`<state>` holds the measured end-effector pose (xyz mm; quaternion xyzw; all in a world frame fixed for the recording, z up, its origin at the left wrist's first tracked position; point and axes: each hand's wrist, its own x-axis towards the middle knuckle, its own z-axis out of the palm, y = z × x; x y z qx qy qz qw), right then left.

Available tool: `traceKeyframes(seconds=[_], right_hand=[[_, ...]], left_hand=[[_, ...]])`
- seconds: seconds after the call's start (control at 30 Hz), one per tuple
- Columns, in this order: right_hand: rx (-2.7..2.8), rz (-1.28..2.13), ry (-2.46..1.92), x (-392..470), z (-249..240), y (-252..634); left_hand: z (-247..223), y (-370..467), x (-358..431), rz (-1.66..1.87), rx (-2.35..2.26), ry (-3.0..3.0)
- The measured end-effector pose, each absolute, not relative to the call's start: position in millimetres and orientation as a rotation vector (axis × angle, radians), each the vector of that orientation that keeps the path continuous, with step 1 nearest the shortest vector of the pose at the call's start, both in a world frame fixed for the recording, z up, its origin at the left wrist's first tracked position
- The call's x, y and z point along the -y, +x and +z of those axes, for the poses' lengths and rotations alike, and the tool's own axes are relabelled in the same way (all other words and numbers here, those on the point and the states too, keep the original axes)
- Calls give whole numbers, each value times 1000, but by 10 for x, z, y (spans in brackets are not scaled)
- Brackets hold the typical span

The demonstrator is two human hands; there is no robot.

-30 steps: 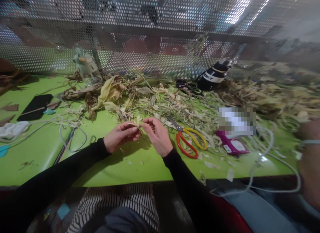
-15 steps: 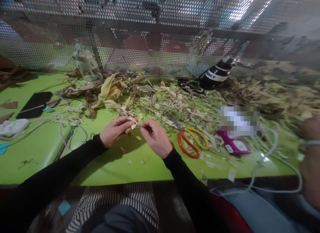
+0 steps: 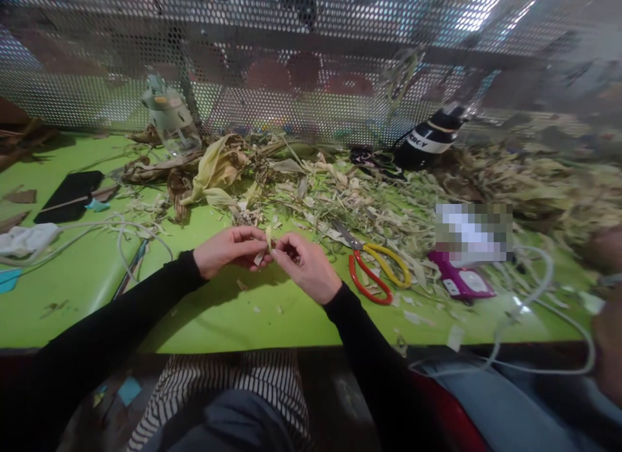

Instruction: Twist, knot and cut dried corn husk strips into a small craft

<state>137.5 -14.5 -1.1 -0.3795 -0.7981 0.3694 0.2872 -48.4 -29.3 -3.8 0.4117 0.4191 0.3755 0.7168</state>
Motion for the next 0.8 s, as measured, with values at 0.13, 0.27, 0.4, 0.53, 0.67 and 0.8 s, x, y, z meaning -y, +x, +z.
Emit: traceKeyframes(seconds=[0.13,0.27,0.4,0.53,0.67,0.8], right_hand=[[2232,998,-1071,135,-18,1381],[2245,1196,-1065,141,2,1386],[2198,1056,-1020,173,56,1371],[2209,1014,-973,170,65,1372],[2140,1030,-1066,112,-8,1372],[2020,812,-1034,99,-102,1326]], left_hand=[[-67,-453,300,847,-929,952],[-75,-420,323,874,-972,1053],[-31,-423,348,955,-1052,1177],[10,-466,333,989,-1064,1202],[-32,-483,297,931,-1096,1242],[-108,-442,305,918,-1086,1307]])
